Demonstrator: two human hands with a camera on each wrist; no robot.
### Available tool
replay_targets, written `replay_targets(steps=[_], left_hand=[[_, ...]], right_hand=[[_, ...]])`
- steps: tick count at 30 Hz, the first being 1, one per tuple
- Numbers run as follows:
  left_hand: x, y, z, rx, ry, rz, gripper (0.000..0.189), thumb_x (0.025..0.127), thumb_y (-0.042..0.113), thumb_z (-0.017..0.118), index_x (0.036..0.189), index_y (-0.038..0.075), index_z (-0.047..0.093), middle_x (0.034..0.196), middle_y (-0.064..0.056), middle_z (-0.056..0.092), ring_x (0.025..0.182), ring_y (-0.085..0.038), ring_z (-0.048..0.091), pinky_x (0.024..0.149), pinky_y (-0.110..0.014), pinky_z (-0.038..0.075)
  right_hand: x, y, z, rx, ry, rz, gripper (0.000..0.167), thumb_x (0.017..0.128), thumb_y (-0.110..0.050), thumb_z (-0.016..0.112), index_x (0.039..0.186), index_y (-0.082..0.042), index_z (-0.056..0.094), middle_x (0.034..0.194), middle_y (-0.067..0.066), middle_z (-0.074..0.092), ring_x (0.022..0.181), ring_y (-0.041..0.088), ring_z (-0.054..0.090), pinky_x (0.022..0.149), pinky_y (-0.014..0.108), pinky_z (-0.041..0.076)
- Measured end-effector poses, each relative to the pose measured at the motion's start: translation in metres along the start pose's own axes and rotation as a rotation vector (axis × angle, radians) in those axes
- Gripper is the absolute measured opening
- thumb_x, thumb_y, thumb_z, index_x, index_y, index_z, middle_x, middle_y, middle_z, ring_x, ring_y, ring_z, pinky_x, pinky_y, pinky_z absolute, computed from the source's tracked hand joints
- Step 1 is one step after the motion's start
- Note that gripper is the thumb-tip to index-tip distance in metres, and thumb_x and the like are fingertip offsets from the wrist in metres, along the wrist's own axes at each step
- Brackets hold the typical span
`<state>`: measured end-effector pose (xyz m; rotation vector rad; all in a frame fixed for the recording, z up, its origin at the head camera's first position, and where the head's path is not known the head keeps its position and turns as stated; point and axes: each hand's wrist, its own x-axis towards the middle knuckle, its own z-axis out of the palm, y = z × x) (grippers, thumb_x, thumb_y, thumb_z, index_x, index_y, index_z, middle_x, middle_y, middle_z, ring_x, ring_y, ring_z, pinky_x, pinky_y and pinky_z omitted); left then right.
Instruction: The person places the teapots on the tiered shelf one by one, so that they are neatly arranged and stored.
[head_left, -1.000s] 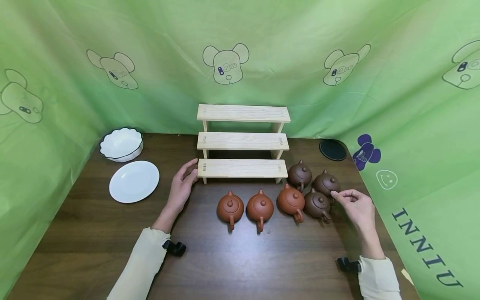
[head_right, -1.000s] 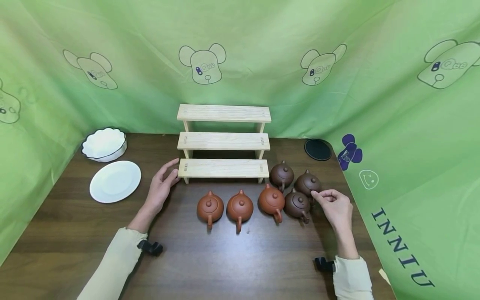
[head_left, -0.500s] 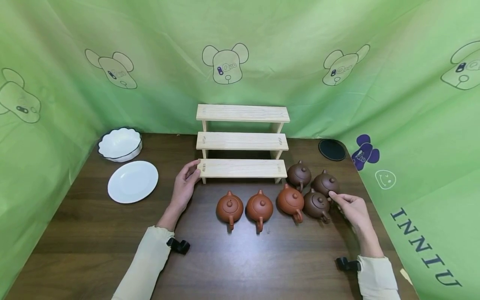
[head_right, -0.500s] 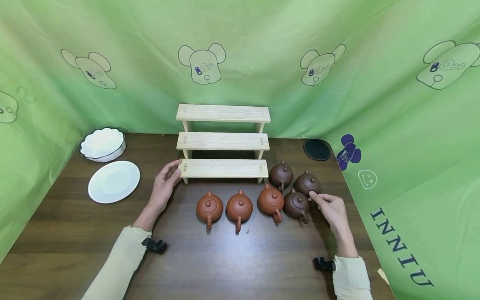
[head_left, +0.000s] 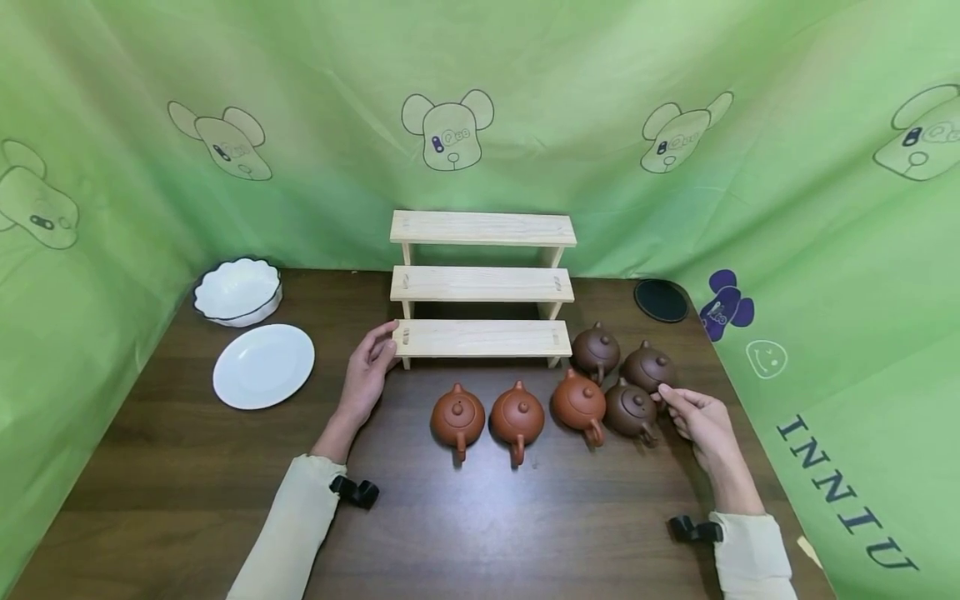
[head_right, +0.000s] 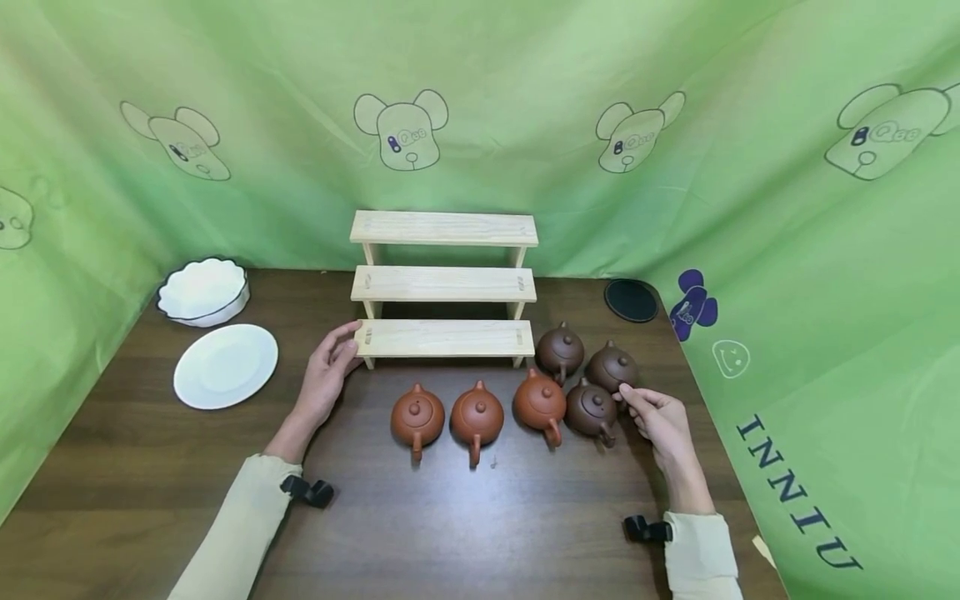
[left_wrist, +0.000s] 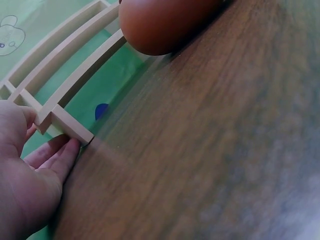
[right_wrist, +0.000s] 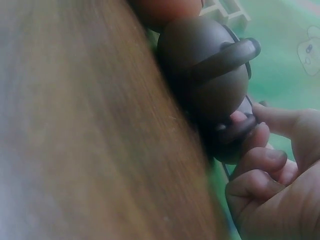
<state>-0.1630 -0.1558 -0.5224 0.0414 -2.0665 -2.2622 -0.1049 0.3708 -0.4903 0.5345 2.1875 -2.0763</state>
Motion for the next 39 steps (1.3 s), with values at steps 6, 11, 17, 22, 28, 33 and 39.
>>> replay_targets(steps=[6, 11, 17, 22, 28, 33, 39], left_hand=[[0.0002, -0.0019, -0.0003, -0.003, -0.005, 0.015, 0.041, 0.117, 0.007, 0.055, 0.157, -0.001, 0.057, 0.144, -0.031, 0.065, 0.116, -0.004, 0.067, 0.102, -0.02, 0.059], [0.0011, -0.0029, -0.0004, -0.008, 0.001, 0.022, 0.04, 0.117, 0.005, 0.054, 0.157, -0.002, 0.057, 0.142, -0.032, 0.065, 0.115, -0.004, 0.068, 0.102, -0.02, 0.059], [0.001, -0.0018, -0.0007, -0.002, 0.0, 0.011, 0.04, 0.118, 0.008, 0.054, 0.157, 0.0, 0.058, 0.142, -0.032, 0.065, 0.116, -0.004, 0.068, 0.103, -0.019, 0.059], [0.0002, -0.0018, -0.0015, -0.002, -0.007, 0.015, 0.041, 0.118, 0.01, 0.055, 0.157, 0.001, 0.057, 0.144, -0.033, 0.064, 0.119, -0.005, 0.067, 0.104, -0.019, 0.058], [-0.0015, -0.0052, -0.0047, 0.037, -0.007, 0.055, 0.042, 0.118, 0.015, 0.056, 0.158, 0.002, 0.059, 0.145, -0.03, 0.066, 0.119, -0.004, 0.067, 0.101, -0.017, 0.059], [-0.001, -0.0062, -0.0056, 0.057, -0.018, 0.071, 0.044, 0.118, 0.015, 0.057, 0.16, 0.004, 0.059, 0.158, -0.023, 0.06, 0.125, -0.003, 0.065, 0.103, -0.017, 0.058], [-0.0006, -0.0033, -0.0045, 0.073, -0.034, 0.039, 0.045, 0.119, 0.015, 0.053, 0.163, 0.007, 0.056, 0.164, -0.015, 0.055, 0.129, -0.003, 0.062, 0.105, -0.016, 0.056]], right_hand=[[0.0028, 0.0041, -0.002, 0.074, 0.049, -0.003, 0.029, 0.11, -0.019, 0.074, 0.085, -0.022, 0.089, 0.069, -0.013, 0.07, 0.056, -0.003, 0.048, 0.044, 0.013, 0.036], [0.0041, 0.0055, -0.0025, 0.113, 0.042, -0.006, 0.031, 0.111, -0.018, 0.072, 0.085, -0.022, 0.089, 0.074, -0.014, 0.075, 0.057, -0.004, 0.049, 0.044, 0.012, 0.037], [0.0032, 0.0041, -0.0036, 0.137, 0.007, -0.005, 0.034, 0.113, -0.017, 0.069, 0.085, -0.023, 0.088, 0.072, -0.013, 0.074, 0.054, -0.005, 0.047, 0.044, 0.011, 0.033], [0.0031, 0.0045, -0.0047, 0.129, -0.017, -0.006, 0.037, 0.114, -0.019, 0.067, 0.083, -0.022, 0.088, 0.065, -0.013, 0.063, 0.051, -0.004, 0.043, 0.046, 0.017, 0.021], [0.0048, 0.006, -0.0059, 0.079, -0.025, 0.002, 0.035, 0.113, -0.023, 0.068, 0.085, -0.024, 0.089, 0.066, -0.014, 0.061, 0.053, -0.004, 0.042, 0.044, 0.014, 0.027], [0.0047, 0.0071, -0.0062, 0.087, -0.034, -0.014, 0.035, 0.113, -0.019, 0.068, 0.087, -0.025, 0.09, 0.071, -0.015, 0.069, 0.056, -0.005, 0.045, 0.044, 0.014, 0.025], [0.0039, 0.0073, -0.0078, 0.201, -0.051, -0.04, 0.041, 0.115, -0.01, 0.063, 0.087, -0.022, 0.09, 0.081, -0.012, 0.08, 0.057, -0.006, 0.048, 0.046, 0.016, 0.019]])
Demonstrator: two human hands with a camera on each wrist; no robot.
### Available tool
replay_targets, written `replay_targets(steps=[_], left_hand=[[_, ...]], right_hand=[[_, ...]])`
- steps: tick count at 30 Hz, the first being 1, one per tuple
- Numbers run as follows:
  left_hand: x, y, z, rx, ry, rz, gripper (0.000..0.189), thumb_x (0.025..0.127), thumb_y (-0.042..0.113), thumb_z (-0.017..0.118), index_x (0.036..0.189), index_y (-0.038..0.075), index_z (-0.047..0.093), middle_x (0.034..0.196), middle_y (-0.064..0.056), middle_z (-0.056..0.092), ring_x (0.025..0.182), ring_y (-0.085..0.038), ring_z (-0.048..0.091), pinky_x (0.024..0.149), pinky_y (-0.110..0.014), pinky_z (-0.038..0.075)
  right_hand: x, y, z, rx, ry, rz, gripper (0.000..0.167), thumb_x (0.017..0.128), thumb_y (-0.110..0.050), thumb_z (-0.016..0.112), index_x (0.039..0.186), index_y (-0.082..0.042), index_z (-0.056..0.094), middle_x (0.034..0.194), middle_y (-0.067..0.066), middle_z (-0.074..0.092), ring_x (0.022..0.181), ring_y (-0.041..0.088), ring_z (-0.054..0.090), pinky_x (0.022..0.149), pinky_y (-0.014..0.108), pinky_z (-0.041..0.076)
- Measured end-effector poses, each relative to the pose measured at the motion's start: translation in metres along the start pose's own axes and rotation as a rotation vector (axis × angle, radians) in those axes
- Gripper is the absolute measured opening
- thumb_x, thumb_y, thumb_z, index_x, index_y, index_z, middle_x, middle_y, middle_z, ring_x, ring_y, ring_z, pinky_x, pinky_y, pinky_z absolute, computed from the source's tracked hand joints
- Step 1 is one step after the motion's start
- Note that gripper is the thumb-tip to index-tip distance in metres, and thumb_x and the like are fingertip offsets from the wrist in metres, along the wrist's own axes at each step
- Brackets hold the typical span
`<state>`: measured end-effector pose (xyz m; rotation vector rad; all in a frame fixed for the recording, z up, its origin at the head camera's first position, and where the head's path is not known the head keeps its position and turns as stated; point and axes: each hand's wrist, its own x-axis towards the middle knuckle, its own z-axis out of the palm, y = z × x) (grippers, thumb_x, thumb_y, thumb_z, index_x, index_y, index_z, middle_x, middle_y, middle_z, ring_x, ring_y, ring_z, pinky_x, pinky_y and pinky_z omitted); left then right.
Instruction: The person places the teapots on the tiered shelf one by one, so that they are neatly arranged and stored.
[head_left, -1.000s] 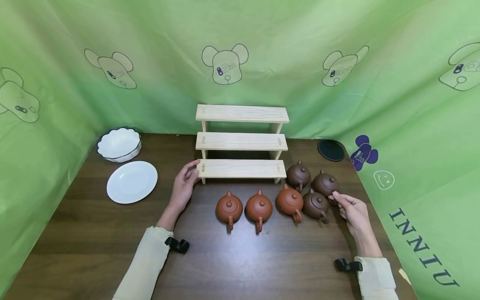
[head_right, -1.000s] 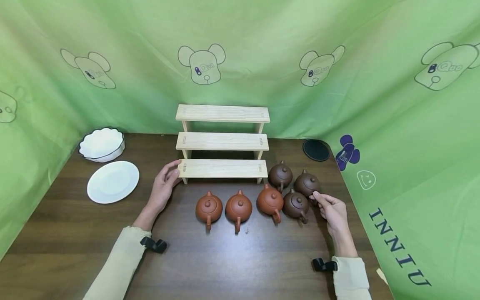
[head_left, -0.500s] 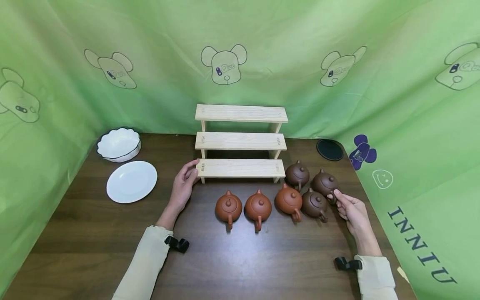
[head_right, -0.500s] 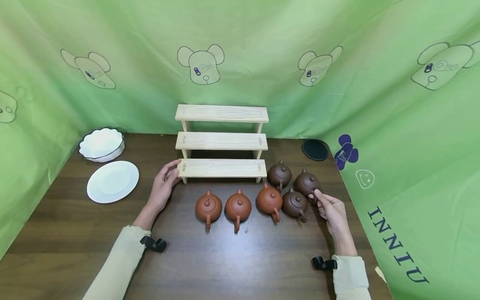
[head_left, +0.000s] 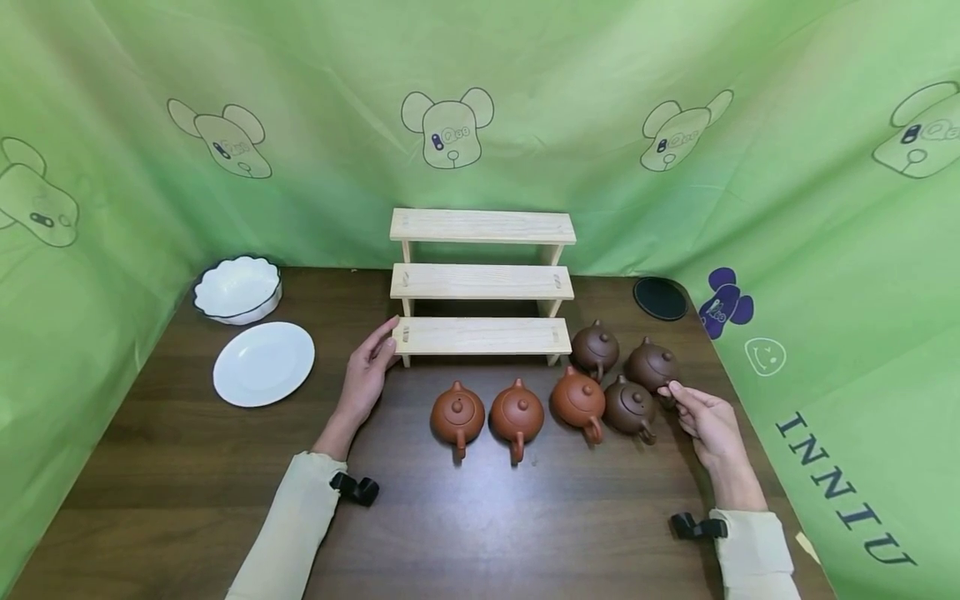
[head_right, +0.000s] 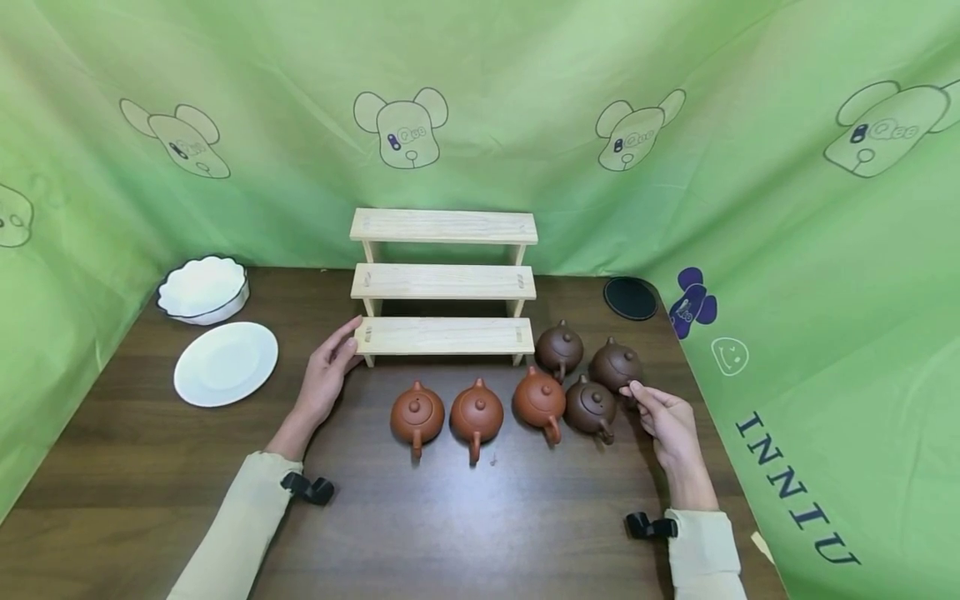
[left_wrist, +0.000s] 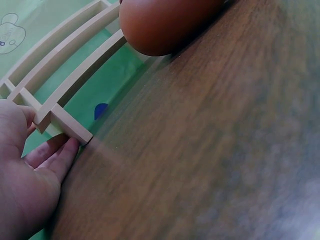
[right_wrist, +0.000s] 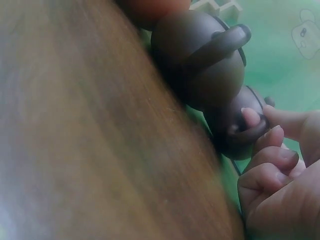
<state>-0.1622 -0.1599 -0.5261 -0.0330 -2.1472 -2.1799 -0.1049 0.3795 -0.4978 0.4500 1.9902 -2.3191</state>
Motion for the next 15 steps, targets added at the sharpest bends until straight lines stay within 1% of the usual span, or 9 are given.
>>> replay_targets(steps=[2, 6, 7, 9, 11, 14, 15], left_hand=[[0.0003, 0.0004, 0.0, -0.006, 0.001, -0.007, 0.045, 0.119, 0.014, 0.053, 0.163, 0.008, 0.056, 0.164, -0.014, 0.055, 0.13, -0.003, 0.062, 0.106, -0.017, 0.056], [0.0005, 0.0008, 0.0, -0.02, 0.003, -0.014, 0.045, 0.119, 0.013, 0.053, 0.163, 0.007, 0.056, 0.164, -0.015, 0.056, 0.127, -0.001, 0.063, 0.106, -0.017, 0.057], [0.0003, 0.0013, -0.0001, -0.019, 0.003, -0.015, 0.045, 0.119, 0.013, 0.053, 0.163, 0.007, 0.056, 0.164, -0.015, 0.056, 0.127, 0.0, 0.063, 0.106, -0.017, 0.057], [-0.0001, 0.0018, -0.0004, -0.02, 0.004, -0.014, 0.045, 0.119, 0.013, 0.053, 0.163, 0.007, 0.056, 0.163, -0.016, 0.056, 0.125, 0.001, 0.064, 0.105, -0.018, 0.057], [-0.0003, 0.0022, -0.0005, -0.019, 0.004, -0.009, 0.044, 0.119, 0.013, 0.053, 0.163, 0.006, 0.056, 0.163, -0.017, 0.056, 0.125, 0.001, 0.064, 0.105, -0.018, 0.057], [-0.0003, 0.0014, -0.0008, -0.018, 0.006, -0.006, 0.044, 0.119, 0.013, 0.054, 0.162, 0.006, 0.057, 0.163, -0.016, 0.056, 0.126, 0.0, 0.064, 0.106, -0.018, 0.057], [-0.0003, 0.0014, -0.0009, -0.018, 0.008, -0.008, 0.044, 0.119, 0.013, 0.054, 0.162, 0.006, 0.057, 0.163, -0.016, 0.056, 0.126, 0.0, 0.064, 0.106, -0.018, 0.057]], right_hand=[[0.0004, -0.0006, 0.0001, 0.038, 0.005, -0.003, 0.041, 0.114, -0.009, 0.062, 0.087, -0.02, 0.09, 0.081, -0.01, 0.081, 0.056, -0.006, 0.048, 0.047, 0.017, 0.018], [0.0002, -0.0016, 0.002, 0.088, 0.019, -0.012, 0.04, 0.114, -0.006, 0.062, 0.086, -0.016, 0.09, 0.079, -0.008, 0.08, 0.054, -0.004, 0.047, 0.052, 0.024, 0.011], [0.0003, -0.0017, 0.0028, 0.089, 0.024, -0.014, 0.04, 0.114, -0.006, 0.063, 0.086, -0.016, 0.09, 0.078, -0.008, 0.08, 0.054, -0.004, 0.048, 0.052, 0.024, 0.011], [0.0001, -0.0016, 0.0043, 0.088, 0.033, -0.017, 0.039, 0.113, -0.007, 0.063, 0.086, -0.017, 0.09, 0.078, -0.009, 0.079, 0.055, -0.005, 0.049, 0.047, 0.018, 0.016], [0.0001, -0.0016, 0.0049, 0.095, 0.044, -0.017, 0.038, 0.113, -0.008, 0.064, 0.087, -0.017, 0.09, 0.077, -0.009, 0.079, 0.054, -0.005, 0.051, 0.043, 0.012, 0.024], [-0.0011, -0.0035, 0.0057, 0.116, 0.053, -0.01, 0.036, 0.113, -0.01, 0.065, 0.088, -0.016, 0.091, 0.074, -0.009, 0.076, 0.054, -0.004, 0.053, 0.042, 0.009, 0.036], [-0.0019, -0.0048, 0.0061, 0.126, 0.053, -0.007, 0.036, 0.113, -0.01, 0.065, 0.089, -0.016, 0.091, 0.073, -0.008, 0.076, 0.053, -0.004, 0.053, 0.041, 0.009, 0.036]])
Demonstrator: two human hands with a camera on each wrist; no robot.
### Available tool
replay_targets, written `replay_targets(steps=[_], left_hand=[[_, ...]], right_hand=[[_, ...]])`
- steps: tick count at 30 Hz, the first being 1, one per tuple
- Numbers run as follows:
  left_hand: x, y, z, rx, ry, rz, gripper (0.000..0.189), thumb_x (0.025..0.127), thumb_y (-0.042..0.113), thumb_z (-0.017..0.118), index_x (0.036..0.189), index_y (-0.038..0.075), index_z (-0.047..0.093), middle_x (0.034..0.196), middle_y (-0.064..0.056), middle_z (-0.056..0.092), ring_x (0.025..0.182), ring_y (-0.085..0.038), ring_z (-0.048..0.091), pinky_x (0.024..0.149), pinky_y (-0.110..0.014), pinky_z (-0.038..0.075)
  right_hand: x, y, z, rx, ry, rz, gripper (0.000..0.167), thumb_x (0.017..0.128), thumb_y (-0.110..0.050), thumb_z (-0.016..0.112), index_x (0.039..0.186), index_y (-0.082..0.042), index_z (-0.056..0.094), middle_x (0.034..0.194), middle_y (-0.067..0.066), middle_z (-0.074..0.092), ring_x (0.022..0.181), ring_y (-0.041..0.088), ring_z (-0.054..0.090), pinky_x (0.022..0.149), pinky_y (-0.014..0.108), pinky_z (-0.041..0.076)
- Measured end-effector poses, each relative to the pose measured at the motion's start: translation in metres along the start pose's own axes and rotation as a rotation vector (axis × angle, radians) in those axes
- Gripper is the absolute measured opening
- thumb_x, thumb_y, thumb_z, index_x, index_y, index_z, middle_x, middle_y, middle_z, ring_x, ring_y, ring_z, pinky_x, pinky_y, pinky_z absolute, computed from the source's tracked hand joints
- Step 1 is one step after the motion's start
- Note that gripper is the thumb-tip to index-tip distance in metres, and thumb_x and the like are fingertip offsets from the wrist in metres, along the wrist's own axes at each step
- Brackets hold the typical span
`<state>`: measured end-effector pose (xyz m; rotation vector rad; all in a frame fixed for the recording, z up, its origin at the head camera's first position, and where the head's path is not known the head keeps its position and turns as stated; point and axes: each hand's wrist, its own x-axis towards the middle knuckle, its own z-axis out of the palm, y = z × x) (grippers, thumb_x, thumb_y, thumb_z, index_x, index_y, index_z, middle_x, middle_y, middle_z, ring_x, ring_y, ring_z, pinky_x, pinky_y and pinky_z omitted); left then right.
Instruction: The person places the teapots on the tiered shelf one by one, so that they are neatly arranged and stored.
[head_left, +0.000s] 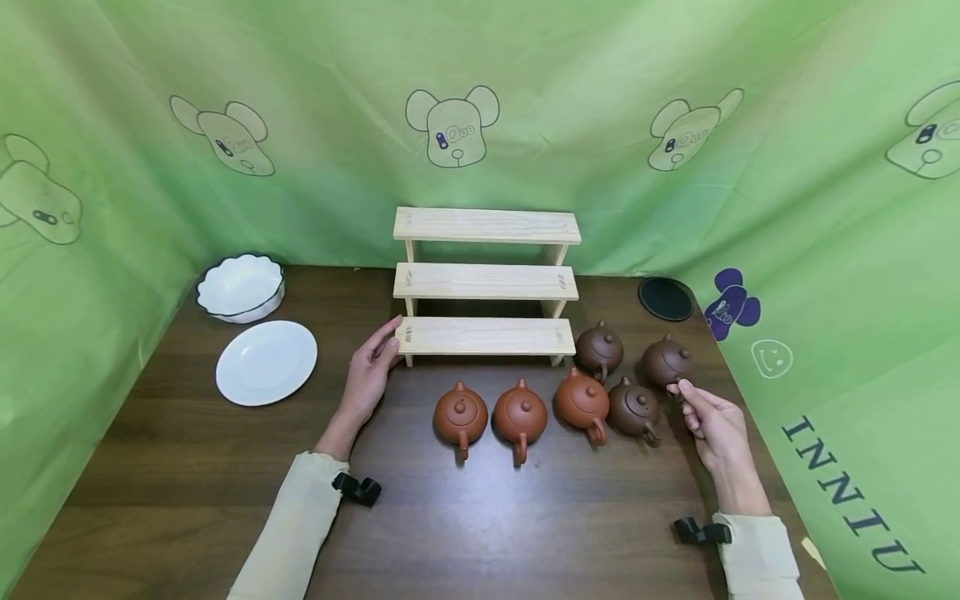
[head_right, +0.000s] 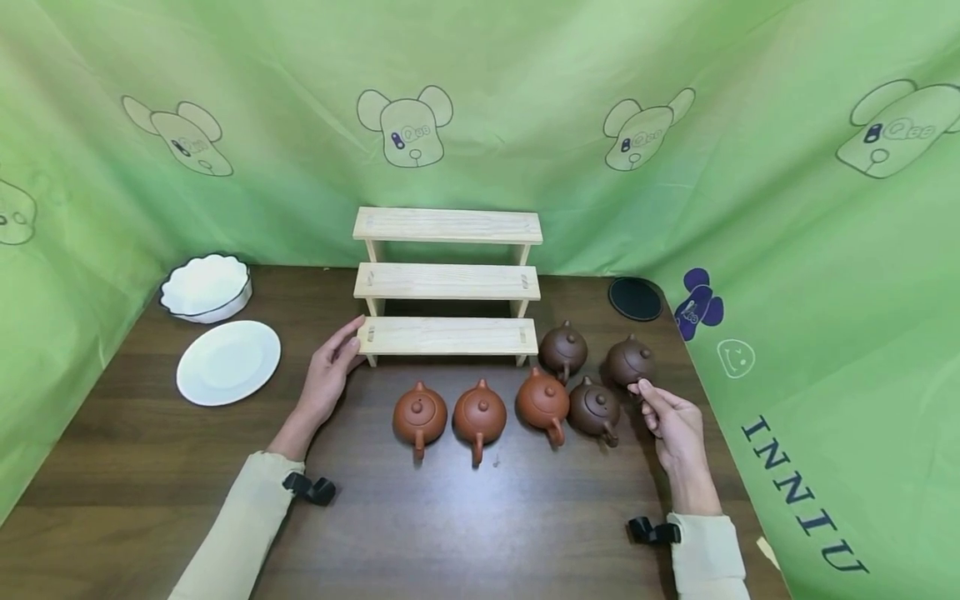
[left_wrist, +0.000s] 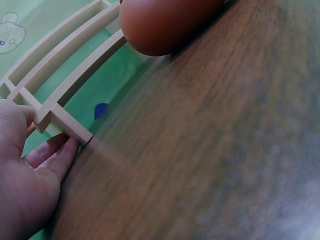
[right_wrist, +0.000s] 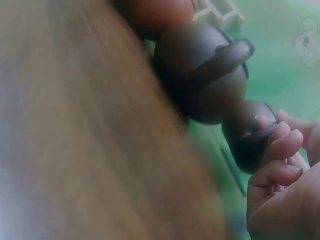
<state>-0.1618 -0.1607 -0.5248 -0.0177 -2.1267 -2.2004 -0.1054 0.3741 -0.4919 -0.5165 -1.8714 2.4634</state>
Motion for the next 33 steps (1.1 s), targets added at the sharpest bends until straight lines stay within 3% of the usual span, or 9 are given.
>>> replay_targets(steps=[18, 33], left_hand=[[0.001, 0.001, 0.002, 0.008, -0.002, 0.005, 0.044, 0.118, 0.011, 0.054, 0.162, 0.006, 0.058, 0.16, -0.018, 0.059, 0.122, 0.0, 0.065, 0.104, -0.018, 0.058], [0.0, 0.0, 0.001, 0.01, -0.002, 0.002, 0.044, 0.119, 0.013, 0.054, 0.162, 0.007, 0.057, 0.162, -0.015, 0.057, 0.127, 0.001, 0.063, 0.106, -0.018, 0.057]], right_hand=[[-0.03, -0.033, 0.031, 0.049, 0.008, -0.086, 0.035, 0.112, -0.007, 0.065, 0.089, -0.012, 0.09, 0.067, -0.006, 0.071, 0.048, -0.001, 0.051, 0.04, 0.013, 0.026], [-0.039, -0.044, 0.072, -0.061, -0.043, -0.074, 0.032, 0.111, -0.009, 0.068, 0.088, -0.016, 0.09, 0.064, -0.009, 0.066, 0.048, -0.002, 0.05, 0.038, 0.01, 0.036]])
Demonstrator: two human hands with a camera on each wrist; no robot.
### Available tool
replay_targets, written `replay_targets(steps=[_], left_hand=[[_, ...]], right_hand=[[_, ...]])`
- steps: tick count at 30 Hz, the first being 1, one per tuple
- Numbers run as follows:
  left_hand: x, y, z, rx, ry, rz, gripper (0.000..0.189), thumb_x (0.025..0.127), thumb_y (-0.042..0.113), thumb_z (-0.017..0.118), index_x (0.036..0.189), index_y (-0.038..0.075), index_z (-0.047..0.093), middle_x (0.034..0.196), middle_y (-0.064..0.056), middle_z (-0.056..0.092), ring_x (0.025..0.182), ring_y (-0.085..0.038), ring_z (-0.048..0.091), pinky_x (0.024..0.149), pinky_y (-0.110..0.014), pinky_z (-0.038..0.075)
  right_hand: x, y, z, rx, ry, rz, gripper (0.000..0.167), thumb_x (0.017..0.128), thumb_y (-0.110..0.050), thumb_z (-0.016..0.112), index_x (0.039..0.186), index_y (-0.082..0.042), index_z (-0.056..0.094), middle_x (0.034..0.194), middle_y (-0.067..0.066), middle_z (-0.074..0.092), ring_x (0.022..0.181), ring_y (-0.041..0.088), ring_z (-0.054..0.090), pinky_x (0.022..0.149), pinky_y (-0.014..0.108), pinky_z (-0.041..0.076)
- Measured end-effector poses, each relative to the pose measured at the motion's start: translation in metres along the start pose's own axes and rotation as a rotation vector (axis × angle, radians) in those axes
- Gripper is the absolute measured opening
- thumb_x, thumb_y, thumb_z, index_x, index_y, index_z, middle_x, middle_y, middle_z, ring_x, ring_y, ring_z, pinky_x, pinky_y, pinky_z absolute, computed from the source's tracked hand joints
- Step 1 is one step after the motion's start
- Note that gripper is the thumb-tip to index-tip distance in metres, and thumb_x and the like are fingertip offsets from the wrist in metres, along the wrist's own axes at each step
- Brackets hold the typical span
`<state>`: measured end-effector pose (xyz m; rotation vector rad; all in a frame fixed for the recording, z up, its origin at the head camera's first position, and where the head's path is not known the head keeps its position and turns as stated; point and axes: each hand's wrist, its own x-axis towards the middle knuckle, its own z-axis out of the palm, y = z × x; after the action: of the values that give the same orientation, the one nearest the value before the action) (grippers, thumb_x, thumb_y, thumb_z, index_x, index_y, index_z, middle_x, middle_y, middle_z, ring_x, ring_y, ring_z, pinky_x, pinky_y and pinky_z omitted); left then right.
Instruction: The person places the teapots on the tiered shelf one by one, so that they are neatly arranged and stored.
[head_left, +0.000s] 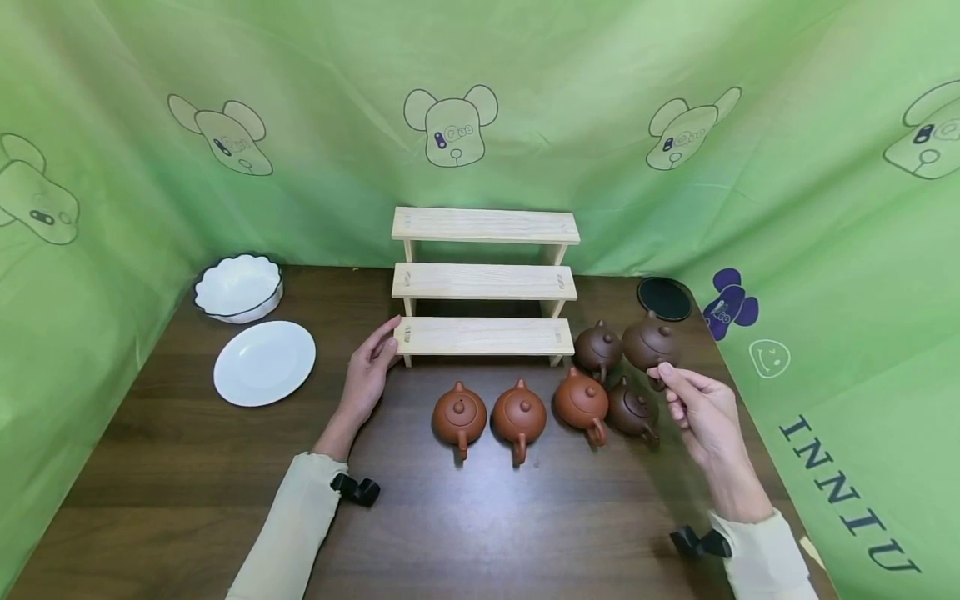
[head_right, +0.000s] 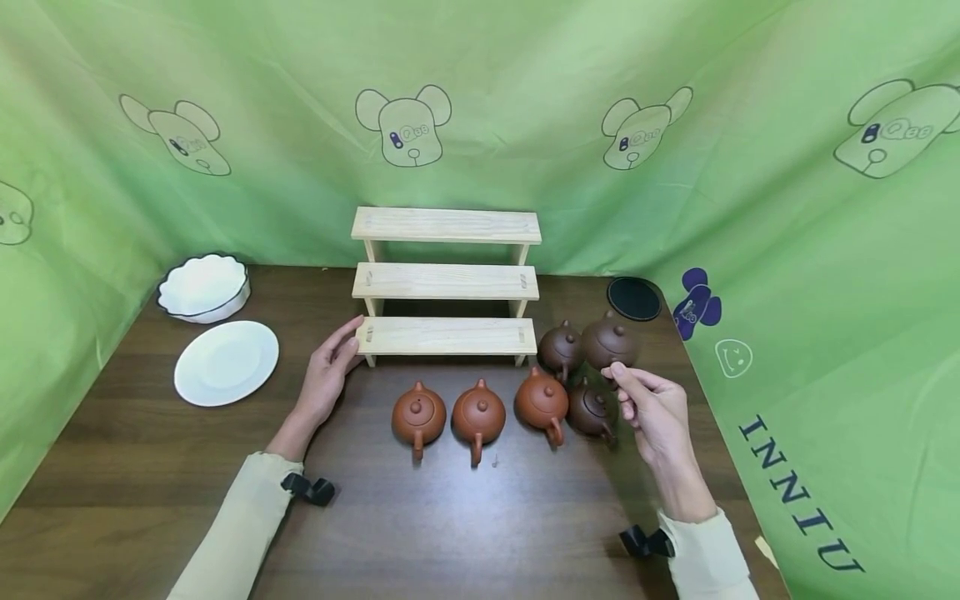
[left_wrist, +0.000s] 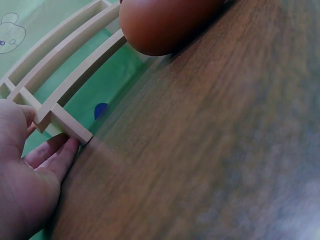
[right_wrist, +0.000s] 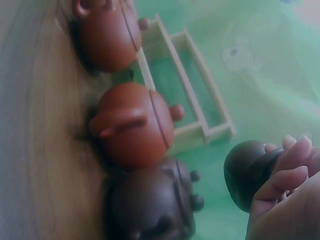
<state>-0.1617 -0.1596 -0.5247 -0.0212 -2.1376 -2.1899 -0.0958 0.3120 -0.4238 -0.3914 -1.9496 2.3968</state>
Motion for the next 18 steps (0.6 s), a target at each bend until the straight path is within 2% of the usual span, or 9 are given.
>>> replay_targets(steps=[7, 14, 18], left_hand=[[0.0, 0.0, -0.001, 0.007, -0.002, -0.003, 0.044, 0.119, 0.013, 0.054, 0.162, 0.007, 0.057, 0.162, -0.016, 0.057, 0.128, 0.001, 0.063, 0.105, -0.018, 0.057], [-0.001, -0.001, -0.001, -0.002, -0.005, 0.005, 0.044, 0.119, 0.012, 0.053, 0.162, 0.006, 0.056, 0.16, -0.018, 0.059, 0.126, 0.0, 0.064, 0.105, -0.018, 0.057], [0.0, -0.001, 0.0, -0.003, -0.008, 0.013, 0.044, 0.119, 0.012, 0.053, 0.162, 0.006, 0.056, 0.16, -0.019, 0.059, 0.127, 0.0, 0.063, 0.106, -0.018, 0.057]], right_hand=[[0.002, -0.006, 0.025, -0.021, -0.048, -0.024, 0.03, 0.11, -0.008, 0.07, 0.087, -0.014, 0.089, 0.064, -0.007, 0.067, 0.048, -0.001, 0.051, 0.039, 0.011, 0.038], [0.007, -0.008, 0.054, -0.002, -0.116, -0.029, 0.032, 0.11, -0.004, 0.069, 0.085, -0.014, 0.087, 0.077, -0.005, 0.077, 0.051, -0.001, 0.055, 0.042, 0.011, 0.043], [0.01, -0.01, 0.069, -0.018, -0.139, -0.024, 0.032, 0.109, -0.004, 0.07, 0.084, -0.015, 0.087, 0.075, -0.005, 0.076, 0.051, 0.0, 0.056, 0.043, 0.011, 0.045]])
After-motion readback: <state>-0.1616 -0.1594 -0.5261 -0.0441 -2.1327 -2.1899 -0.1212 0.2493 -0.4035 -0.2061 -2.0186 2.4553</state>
